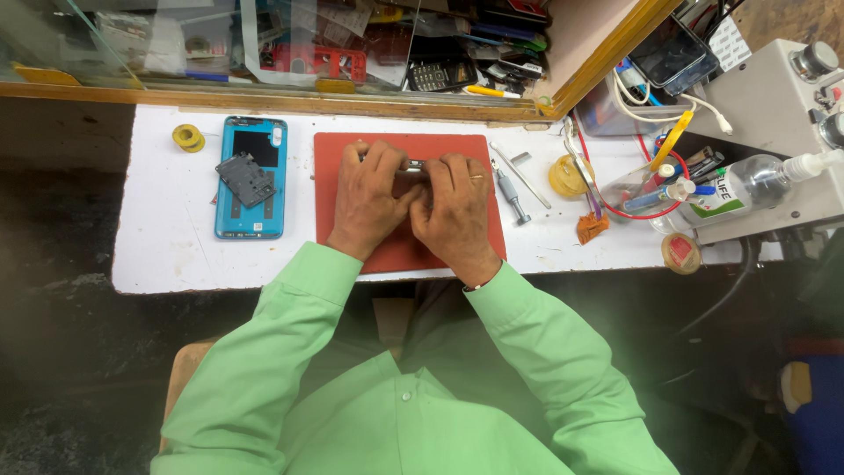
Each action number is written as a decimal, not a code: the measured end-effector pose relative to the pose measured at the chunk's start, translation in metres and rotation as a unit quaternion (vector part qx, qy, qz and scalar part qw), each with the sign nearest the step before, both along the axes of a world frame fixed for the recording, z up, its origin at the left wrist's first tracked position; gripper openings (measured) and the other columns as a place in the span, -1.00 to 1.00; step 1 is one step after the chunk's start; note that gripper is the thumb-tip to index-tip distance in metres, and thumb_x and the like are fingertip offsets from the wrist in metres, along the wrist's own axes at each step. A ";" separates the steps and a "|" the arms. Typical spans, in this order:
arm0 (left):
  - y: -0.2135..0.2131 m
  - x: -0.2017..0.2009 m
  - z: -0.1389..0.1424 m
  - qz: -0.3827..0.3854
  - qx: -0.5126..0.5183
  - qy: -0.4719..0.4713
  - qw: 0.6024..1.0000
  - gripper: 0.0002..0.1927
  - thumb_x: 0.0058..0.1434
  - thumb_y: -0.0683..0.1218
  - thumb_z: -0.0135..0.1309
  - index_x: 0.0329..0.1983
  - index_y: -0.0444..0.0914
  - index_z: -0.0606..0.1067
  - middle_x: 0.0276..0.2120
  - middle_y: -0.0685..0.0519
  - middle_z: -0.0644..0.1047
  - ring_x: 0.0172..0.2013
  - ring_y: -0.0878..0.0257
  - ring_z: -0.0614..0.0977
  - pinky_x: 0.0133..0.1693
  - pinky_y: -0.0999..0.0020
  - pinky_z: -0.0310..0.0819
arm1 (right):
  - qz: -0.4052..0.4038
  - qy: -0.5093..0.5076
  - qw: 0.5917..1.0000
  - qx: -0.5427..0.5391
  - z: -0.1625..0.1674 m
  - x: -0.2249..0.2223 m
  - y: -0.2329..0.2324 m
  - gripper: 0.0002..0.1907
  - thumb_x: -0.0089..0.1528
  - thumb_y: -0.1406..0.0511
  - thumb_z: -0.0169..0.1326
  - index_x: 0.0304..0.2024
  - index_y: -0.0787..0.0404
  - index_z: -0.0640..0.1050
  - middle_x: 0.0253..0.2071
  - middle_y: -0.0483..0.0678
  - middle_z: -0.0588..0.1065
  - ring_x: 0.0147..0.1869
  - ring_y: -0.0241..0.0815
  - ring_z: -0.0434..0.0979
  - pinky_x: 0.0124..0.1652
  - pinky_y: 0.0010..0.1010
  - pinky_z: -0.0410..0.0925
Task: The person uses a screwdriver to remove screws from a smartphone, then uses a plastic pry tool to lift and remove the battery. The battery is peeled of its adhesive backing and set aside on the workbench.
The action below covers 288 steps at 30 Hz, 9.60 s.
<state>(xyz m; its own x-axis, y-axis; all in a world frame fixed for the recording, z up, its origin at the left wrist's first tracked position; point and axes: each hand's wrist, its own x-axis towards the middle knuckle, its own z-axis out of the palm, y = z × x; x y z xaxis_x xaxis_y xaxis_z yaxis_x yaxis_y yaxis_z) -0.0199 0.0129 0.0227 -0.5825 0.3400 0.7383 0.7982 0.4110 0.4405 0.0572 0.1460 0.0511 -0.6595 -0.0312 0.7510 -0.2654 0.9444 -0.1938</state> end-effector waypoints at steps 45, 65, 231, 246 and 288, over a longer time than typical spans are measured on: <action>-0.016 0.005 0.034 -0.006 -0.110 -0.003 0.994 -0.79 0.18 -0.05 0.17 -0.13 -0.13 0.49 -0.22 0.04 0.56 -0.12 -0.02 0.52 0.09 -0.15 0.29 | 0.008 -0.022 1.000 0.004 0.007 0.004 -0.002 -0.61 0.07 0.44 0.23 -0.06 0.32 0.46 -0.06 0.12 0.37 0.04 0.20 0.36 0.08 -0.04 0.27; 0.000 -0.036 0.058 -0.105 -0.304 -0.107 0.941 -0.80 0.13 -0.05 0.16 -0.27 -0.27 0.57 -0.36 -0.17 0.62 -0.26 -0.16 0.64 -0.23 -0.07 0.49 | -0.016 -0.038 0.999 0.021 0.003 -0.012 -0.002 -0.53 -0.09 0.34 0.43 -0.23 0.21 0.46 -0.18 0.06 0.34 -0.05 0.10 0.35 -0.02 -0.06 0.24; -0.001 -0.039 0.059 -0.148 -0.287 -0.124 0.938 -0.74 0.35 -0.02 0.07 0.04 -0.15 0.38 -0.46 -0.19 0.58 -0.36 -0.26 0.60 -0.34 -0.19 0.39 | -0.047 0.165 0.953 -0.250 0.033 0.126 0.325 -0.46 0.61 0.43 0.04 0.55 0.15 0.12 0.41 -0.02 0.32 0.40 -0.16 0.39 0.39 -0.32 0.33; -0.001 -0.034 0.056 -0.167 -0.258 -0.113 0.945 -0.75 0.35 -0.04 0.07 0.02 -0.19 0.35 -0.44 -0.14 0.58 -0.35 -0.20 0.59 -0.35 -0.12 0.38 | 0.059 -0.158 0.788 -0.592 0.044 0.232 0.091 -0.52 0.33 0.35 0.08 0.31 0.25 0.40 -0.14 0.17 0.60 -0.08 -0.10 0.61 -0.06 -0.26 0.47; 0.005 -0.037 0.045 -0.197 -0.222 -0.088 0.951 -0.73 0.35 -0.07 0.06 -0.01 -0.25 0.29 -0.47 -0.14 0.58 -0.40 -0.20 0.61 -0.40 -0.10 0.40 | 0.060 -0.254 0.965 -0.021 0.055 0.035 0.040 -0.59 0.29 0.33 0.07 0.19 0.21 0.39 -0.16 0.20 0.58 -0.13 0.26 0.57 -0.19 0.01 0.39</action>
<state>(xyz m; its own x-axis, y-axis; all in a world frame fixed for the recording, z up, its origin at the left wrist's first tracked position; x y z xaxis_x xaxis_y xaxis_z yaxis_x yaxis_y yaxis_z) -0.0567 0.0182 0.0677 -0.4469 0.8123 0.3748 0.8587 0.2722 0.4342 0.0922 0.1865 0.1061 -0.9364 -0.1065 0.3342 -0.2329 0.9014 -0.3651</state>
